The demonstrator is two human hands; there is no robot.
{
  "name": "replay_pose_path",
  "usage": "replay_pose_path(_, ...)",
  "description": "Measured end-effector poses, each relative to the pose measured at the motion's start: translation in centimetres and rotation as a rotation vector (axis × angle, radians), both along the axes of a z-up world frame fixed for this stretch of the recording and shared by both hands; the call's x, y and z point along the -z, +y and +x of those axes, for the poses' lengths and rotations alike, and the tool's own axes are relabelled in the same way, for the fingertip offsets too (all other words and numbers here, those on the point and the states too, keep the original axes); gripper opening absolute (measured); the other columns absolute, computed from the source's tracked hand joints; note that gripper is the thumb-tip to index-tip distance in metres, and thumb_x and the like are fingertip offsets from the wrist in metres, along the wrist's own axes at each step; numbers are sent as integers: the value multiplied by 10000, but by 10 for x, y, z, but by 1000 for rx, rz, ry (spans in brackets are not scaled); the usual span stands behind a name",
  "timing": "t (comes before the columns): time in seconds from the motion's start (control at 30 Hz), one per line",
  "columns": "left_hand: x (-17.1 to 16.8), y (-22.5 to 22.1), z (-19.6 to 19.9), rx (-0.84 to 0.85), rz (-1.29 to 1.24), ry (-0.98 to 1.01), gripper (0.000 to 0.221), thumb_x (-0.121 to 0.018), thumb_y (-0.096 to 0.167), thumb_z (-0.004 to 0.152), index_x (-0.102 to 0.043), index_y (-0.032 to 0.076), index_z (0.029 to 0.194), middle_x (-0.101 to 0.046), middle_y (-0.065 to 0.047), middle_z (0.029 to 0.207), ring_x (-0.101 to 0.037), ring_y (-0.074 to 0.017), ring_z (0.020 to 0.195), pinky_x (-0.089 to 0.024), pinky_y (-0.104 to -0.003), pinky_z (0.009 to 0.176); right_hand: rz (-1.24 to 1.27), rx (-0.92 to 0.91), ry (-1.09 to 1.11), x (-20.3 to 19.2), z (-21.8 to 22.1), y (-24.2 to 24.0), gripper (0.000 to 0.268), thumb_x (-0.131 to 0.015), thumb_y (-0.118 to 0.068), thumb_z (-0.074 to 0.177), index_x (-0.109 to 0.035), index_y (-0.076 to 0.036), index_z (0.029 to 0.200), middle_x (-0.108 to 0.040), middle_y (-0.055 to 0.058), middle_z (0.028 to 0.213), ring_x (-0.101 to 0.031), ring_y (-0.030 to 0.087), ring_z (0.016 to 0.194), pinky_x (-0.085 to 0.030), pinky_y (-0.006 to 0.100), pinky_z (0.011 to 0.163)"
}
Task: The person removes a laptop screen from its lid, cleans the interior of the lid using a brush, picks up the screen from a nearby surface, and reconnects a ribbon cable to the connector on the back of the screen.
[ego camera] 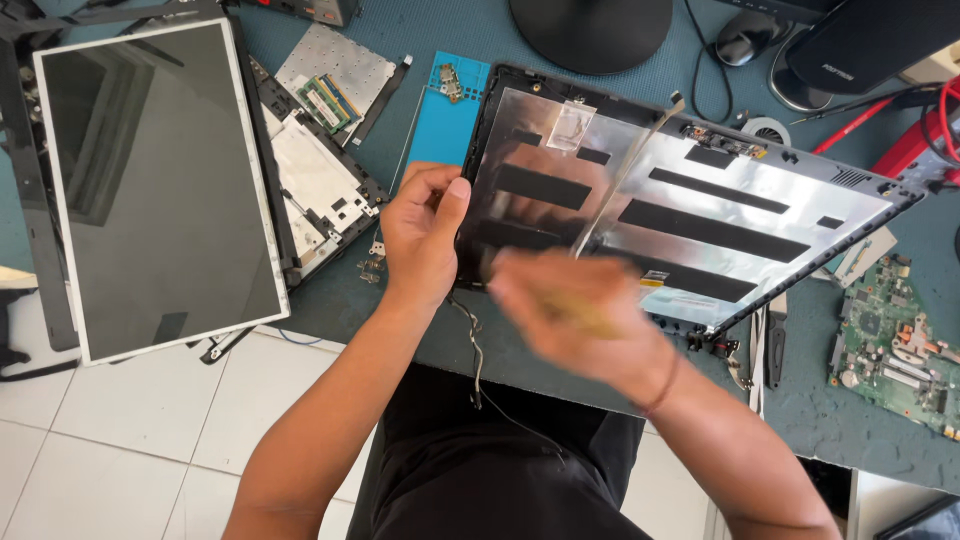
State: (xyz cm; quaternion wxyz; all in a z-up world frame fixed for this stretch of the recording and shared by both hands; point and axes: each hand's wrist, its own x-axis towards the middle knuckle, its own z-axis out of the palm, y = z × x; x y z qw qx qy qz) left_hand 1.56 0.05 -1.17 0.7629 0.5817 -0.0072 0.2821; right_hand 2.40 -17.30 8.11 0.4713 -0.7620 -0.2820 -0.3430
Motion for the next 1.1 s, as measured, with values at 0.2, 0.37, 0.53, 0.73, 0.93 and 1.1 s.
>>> replay_pose_path(0.2,-9,-3,-7,-63,79,100,287,-598,324,913,-637,42,942,-534,-40,959,-548,-158,934,-450,-282,829,-386,-325,127,-20,-17,14,144,-678,-113,903,-657,-40,1025,-635,15,742,-606,130,590,-452,248,486)
replay_pose_path(0.37,-14,-8,-10,42,-149,100,288,-571,302,913,-566,30,816,-444,-56,897,-372,-130,504,-291,-268,418,-116,-131,-78,-15,4,7,157,-589,-62,944,-616,-5,1088,-680,115,931,-665,193,742,-588,358,723)
replay_pose_path(0.53,-15,-9,-8,-7,-119,128,299,-577,326,895,-575,46,789,-456,-63,864,-449,-142,634,-323,-240,394,-349,51,-105,-13,-10,-7,214,-600,-269,942,-755,-125,972,-744,-14,881,-732,138,753,-558,255,611)
replay_pose_path(0.73,-1,1,-4,-44,123,81,218,-527,147,998,-595,-23,879,-485,-45,836,-430,-77,672,-414,-234,669,-486,-320,162,15,-29,-33,145,-643,-165,869,-697,-85,978,-679,34,705,-653,274,576,-520,310,485)
replay_pose_path(0.93,-11,-7,-3,-46,52,39,176,-552,169,982,-593,20,897,-452,-10,839,-400,-43,700,-365,-223,672,-419,-337,76,32,-29,-35,113,-645,-106,844,-697,-39,919,-675,83,718,-656,275,571,-515,316,492)
replay_pose_path(1.1,-32,-15,-6,-10,66,17,198,-542,182,983,-597,5,915,-467,-12,844,-467,-34,714,-409,-199,648,-109,-314,328,30,-23,-36,191,-724,-166,806,-718,-79,975,-725,23,839,-714,159,679,-560,209,585)
